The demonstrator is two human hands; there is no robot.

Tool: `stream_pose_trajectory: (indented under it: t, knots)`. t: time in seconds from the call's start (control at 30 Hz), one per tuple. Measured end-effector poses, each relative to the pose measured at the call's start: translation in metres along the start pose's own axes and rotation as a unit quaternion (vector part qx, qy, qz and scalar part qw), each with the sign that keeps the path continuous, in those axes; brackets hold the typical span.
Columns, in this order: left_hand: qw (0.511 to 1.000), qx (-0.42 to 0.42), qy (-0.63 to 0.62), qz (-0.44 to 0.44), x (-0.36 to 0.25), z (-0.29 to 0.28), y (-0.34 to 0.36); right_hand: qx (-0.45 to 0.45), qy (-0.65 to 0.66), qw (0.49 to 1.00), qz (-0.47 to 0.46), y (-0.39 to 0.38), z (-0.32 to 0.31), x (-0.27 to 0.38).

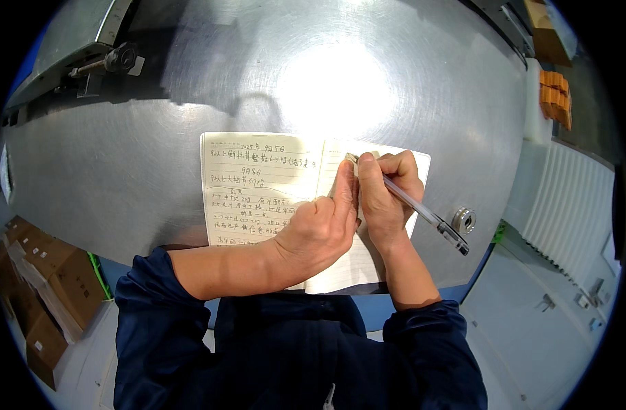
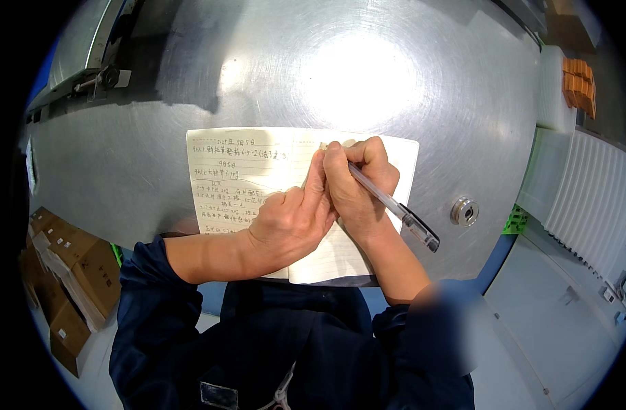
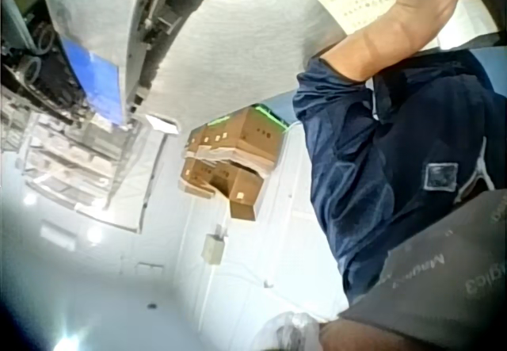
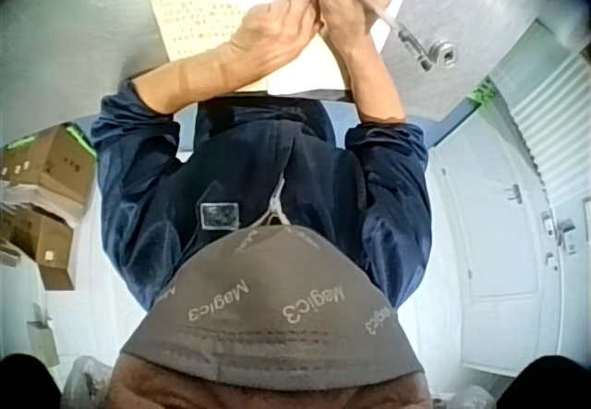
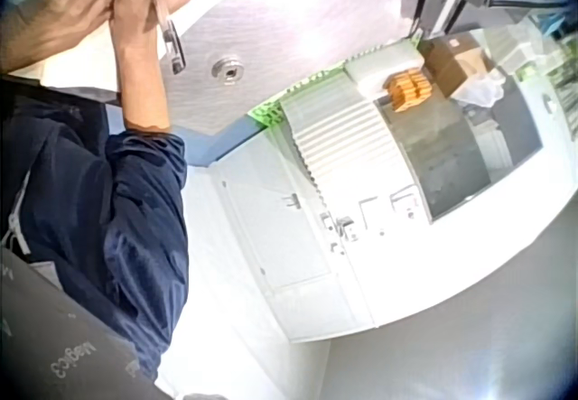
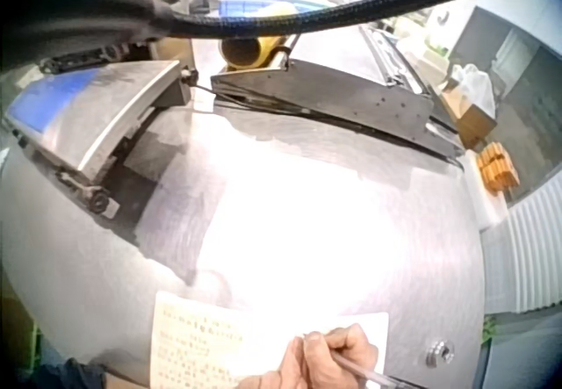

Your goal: The person uses a screwdriver to remove screws from a Brother label printer, opens the machine's cover, and adjusts internal components. Afterward, the person retrieves a notebook and pen, opens the notebook, and writes notes on the page.

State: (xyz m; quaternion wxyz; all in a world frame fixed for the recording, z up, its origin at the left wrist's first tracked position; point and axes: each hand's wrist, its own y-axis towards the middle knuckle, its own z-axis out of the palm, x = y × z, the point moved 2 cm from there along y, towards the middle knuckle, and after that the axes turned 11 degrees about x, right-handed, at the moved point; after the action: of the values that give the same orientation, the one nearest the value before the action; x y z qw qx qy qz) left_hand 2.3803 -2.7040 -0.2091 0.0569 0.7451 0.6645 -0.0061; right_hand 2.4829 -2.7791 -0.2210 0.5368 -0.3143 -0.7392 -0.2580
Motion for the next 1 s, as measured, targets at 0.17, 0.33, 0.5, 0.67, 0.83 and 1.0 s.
stream_pose_trajectory:
  t: [0.17, 0.33, 0.5, 0.67, 0.83, 1.0]
  knots:
    - [1.0, 0.004, -0.004, 0.002, 0.0005, -0.001, 0.001, -0.012, -0.007, 1.0, -0.01, 0.0017, 0.001, 0.0012]
    - [1.0, 0.003, 0.001, 0.009, 0.0007, -0.0006, 0.0003, -0.014, 0.01, 1.0, 0.009, 0.0009, 0.0019, -0.002]
    - [1.0, 0.008, 0.002, 0.013, 0.0002, -0.0006, -0.0002, -0.038, -0.026, 0.999, 0.021, 0.0023, 0.0023, 0.0049]
    - [1.0, 0.001, 0.007, 0.01, -0.0001, -0.0008, -0.0009, -0.009, -0.015, 0.999, 0.034, 0.0012, 0.0001, 0.0019]
    - [1.0, -0.007, 0.0, 0.001, -0.0007, -0.0006, -0.0006, -0.029, 0.005, 0.999, 0.033, 0.0022, 0.001, 0.0054]
    - [1.0, 0.002, -0.006, 0.006, -0.0006, 0.0005, -0.0017, -0.015, -0.026, 0.999, 0.029, 0.0021, -0.0007, 0.0042]
